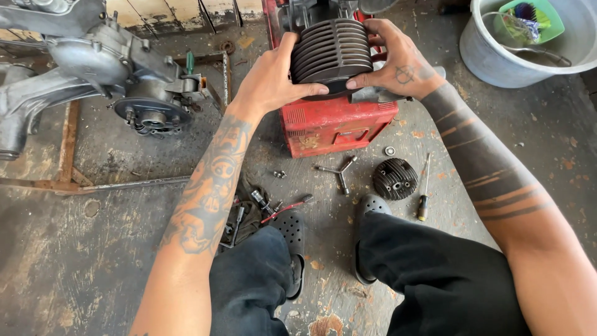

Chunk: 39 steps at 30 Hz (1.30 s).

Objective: The person sits on the workshop floor and cleans disassembled motorcycle engine components. They hold a finned cylinder and a round cylinder part, and use a screwdriver to scrape the inner surfaces and edges of each part, working on one component and then the other.

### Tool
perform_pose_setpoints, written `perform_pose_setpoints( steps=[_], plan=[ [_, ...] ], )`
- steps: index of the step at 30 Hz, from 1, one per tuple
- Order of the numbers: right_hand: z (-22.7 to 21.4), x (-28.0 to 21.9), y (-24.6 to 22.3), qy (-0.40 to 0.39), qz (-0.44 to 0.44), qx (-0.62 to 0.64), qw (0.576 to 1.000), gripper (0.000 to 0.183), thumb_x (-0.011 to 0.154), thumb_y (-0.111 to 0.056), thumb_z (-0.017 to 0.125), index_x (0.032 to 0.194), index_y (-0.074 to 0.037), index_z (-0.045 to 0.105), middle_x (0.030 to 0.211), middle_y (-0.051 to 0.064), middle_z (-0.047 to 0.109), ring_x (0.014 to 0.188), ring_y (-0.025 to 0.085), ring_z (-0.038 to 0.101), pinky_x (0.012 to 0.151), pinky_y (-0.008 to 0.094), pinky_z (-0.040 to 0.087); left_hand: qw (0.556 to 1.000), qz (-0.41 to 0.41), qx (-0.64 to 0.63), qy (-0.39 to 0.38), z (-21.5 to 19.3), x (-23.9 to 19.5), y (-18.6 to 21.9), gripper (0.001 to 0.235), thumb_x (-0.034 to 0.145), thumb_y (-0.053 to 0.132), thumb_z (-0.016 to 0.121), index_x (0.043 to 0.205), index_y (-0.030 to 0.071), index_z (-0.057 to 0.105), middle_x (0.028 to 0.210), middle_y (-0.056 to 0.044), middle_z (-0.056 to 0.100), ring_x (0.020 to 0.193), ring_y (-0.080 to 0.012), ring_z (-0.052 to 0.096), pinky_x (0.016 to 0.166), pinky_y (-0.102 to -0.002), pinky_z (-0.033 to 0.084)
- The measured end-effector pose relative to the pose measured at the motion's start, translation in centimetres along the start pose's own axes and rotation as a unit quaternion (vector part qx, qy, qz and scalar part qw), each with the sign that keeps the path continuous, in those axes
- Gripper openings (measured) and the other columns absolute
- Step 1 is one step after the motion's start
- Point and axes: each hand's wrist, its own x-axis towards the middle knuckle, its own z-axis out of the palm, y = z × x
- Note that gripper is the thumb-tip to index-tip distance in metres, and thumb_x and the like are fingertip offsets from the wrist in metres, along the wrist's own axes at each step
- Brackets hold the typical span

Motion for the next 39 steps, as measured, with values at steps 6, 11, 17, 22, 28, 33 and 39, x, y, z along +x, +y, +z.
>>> perform_pose_setpoints(
  steps=[6,11,17,22,28,33,39],
  plan=[
    [-0.2,-0.8,-1.2,-0.010,-0.032,-0.010,0.999,0.097,0.064,-0.018,0.099,0.138,0.015,0.046,0.124,0.025,0.057,0.111,0.038,0.063,0.099,0.048,0.053,0.998,0.011,0.061,0.006,0.8,-1.0,0.0,0.089,0.074,0.055,0.095,0.120,0.002,0.041,0.096,-0.019,0.073,0.077,-0.0367,0.074,0.063,-0.044,0.055],
    [0.1,-1.9,-2.3,-0.014,-0.017,0.009,1.000,0.095,0.062,-0.013,0.098,0.136,0.015,0.045,0.124,0.027,0.057,0.109,0.037,0.062,0.098,0.047,0.052,0.997,0.024,0.077,0.006,1.7,-1.8,-0.6,0.090,0.075,0.061,0.090,0.118,0.000,0.040,0.091,-0.022,0.073,0.065,-0.0342,0.073,0.054,-0.040,0.058],
    [1.0,-3.4,-2.5,0.013,0.014,0.012,1.000,0.102,0.056,-0.023,0.102,0.135,0.012,0.048,0.120,0.027,0.055,0.104,0.045,0.063,0.090,0.050,0.055,0.994,0.010,0.105,-0.023,1.7,-3.2,0.1,0.090,0.077,0.069,0.080,0.120,0.002,0.040,0.093,-0.027,0.070,0.070,-0.0417,0.071,0.059,-0.048,0.059],
    [1.4,-4.3,-2.3,0.025,0.072,0.028,0.997,0.106,0.053,-0.031,0.105,0.137,0.006,0.051,0.120,0.024,0.051,0.100,0.049,0.066,0.082,0.051,0.059,0.992,0.003,0.120,-0.043,2.5,-4.1,-0.3,0.085,0.080,0.073,0.071,0.124,0.005,0.043,0.104,-0.031,0.068,0.084,-0.0484,0.072,0.072,-0.055,0.060],
    [0.8,-4.6,-2.7,0.005,0.075,0.004,0.997,0.108,0.049,-0.037,0.104,0.137,0.000,0.054,0.117,0.020,0.055,0.102,0.044,0.068,0.085,0.049,0.058,0.989,0.008,0.141,-0.032,2.7,-4.9,1.3,0.081,0.078,0.071,0.073,0.117,0.005,0.047,0.097,-0.023,0.069,0.080,-0.0404,0.075,0.067,-0.047,0.062],
    [0.9,-5.7,-4.0,-0.010,0.065,-0.049,0.997,0.109,0.045,-0.046,0.103,0.135,-0.005,0.057,0.119,0.016,0.061,0.107,0.041,0.067,0.089,0.050,0.057,0.988,0.023,0.151,-0.018,3.1,-6.4,2.6,0.078,0.081,0.073,0.069,0.114,0.006,0.048,0.093,-0.020,0.068,0.077,-0.0359,0.075,0.064,-0.042,0.062],
    [2.5,-8.4,-3.3,-0.011,0.019,-0.065,0.998,0.107,0.046,-0.038,0.103,0.134,-0.001,0.056,0.117,0.018,0.062,0.100,0.043,0.067,0.083,0.054,0.058,0.981,0.104,0.165,0.022,5.3,-8.5,2.1,0.075,0.083,0.071,0.067,0.108,0.002,0.052,0.086,-0.017,0.066,0.070,-0.0329,0.074,0.061,-0.037,0.061]
  ],
)
